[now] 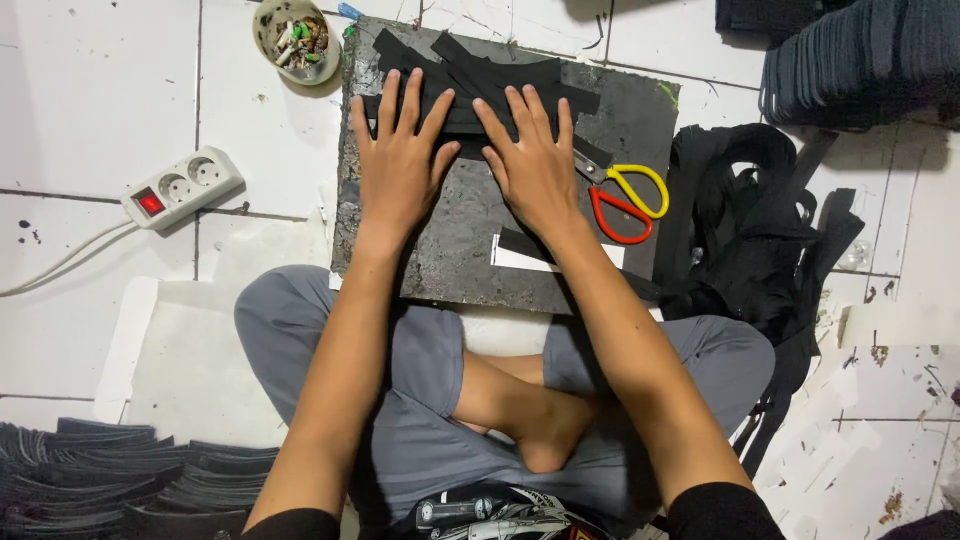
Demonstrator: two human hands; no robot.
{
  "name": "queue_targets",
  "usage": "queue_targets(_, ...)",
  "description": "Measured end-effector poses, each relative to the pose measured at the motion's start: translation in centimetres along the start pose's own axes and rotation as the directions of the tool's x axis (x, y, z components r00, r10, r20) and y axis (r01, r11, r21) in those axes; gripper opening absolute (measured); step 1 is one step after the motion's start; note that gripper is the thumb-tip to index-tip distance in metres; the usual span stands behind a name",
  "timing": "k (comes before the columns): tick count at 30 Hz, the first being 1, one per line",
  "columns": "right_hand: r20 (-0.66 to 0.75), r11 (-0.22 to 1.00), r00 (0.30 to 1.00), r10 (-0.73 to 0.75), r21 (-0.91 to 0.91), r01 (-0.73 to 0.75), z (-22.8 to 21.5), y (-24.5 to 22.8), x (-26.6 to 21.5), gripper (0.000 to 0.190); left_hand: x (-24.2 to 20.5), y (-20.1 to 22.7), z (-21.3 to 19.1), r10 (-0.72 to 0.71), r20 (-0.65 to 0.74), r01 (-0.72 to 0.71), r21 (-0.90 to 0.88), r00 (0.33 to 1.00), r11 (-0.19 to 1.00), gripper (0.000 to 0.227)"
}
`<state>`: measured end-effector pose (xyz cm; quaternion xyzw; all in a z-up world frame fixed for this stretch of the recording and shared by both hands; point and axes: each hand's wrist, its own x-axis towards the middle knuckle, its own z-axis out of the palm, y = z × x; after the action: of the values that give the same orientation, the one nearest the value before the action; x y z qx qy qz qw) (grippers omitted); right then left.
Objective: Cutting long strips of black material to length using a white template and scissors.
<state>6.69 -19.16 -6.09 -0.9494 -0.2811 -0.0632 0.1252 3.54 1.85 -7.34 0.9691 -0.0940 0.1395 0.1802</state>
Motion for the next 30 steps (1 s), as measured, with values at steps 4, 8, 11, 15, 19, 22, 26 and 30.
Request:
queue_targets(4, -0.007, 0.994, 1.0, 0.013, 0.112, -0.012, -2.3, -0.5, 0.0, 0.069, 0.1, 0.5, -1.2, -0.018, -0.015, 0.018, -0.028, 1.0, 0.999, 0.064)
queue_targets(8, -0.124, 0.967, 0.988, 0.094, 0.246, -0.061, -3.5, 0.0, -2.1, 0.067, -0.5, 1.2, -2.4, -0.043, -0.05, 0.034, -0.169, 0.998, 0.985, 0.062)
queue_targets(11, -0.178, 0.954, 0.97, 0.169, 0.278, -0.115, -4.5, 0.5, -5.0, 0.057, -1.7, 1.9, -2.7, -0.057, -0.101, 0.03, -0.251, 0.993, 0.968, 0.056)
queue_targets(15, -0.169, 0.954, 0.964, 0.206, 0.252, -0.16, -6.5, 0.0, -10.2, 0.044, -3.5, 4.0, -3.6, -0.026, -0.116, -0.018, -0.362, 0.993, 0.932, 0.045)
queue_targets(19, -0.131, 0.956, 0.963, 0.235, 0.21, -0.204, -7.3, -2.1, -15.6, 0.045, -6.6, 8.0, -3.4, 0.106, -0.049, -0.116, -0.417, 0.993, 0.901, 0.041)
queue_targets(22, -0.033, 0.967, 0.977, 0.213, 0.15, -0.206, -7.2, -3.0, -18.0, 0.053, -8.8, 10.9, -2.6, 0.289, 0.006, -0.262, -0.41, 0.957, 0.874, 0.044)
queue_targets(26, 0.062, 0.989, 0.996, 0.07, 0.128, -0.078, -6.6, -2.0, -18.5, 0.063, -10.4, 12.8, -1.7, 0.408, 0.09, -0.363, -0.316, 0.908, 0.877, 0.057)
queue_targets(30, 0.088, 0.988, 0.995, -0.04, 0.152, 0.026, -7.1, -0.6, -18.2, 0.062, -11.0, 13.0, -1.3, 0.391, 0.133, -0.357, -0.221, 0.911, 0.908, 0.064)
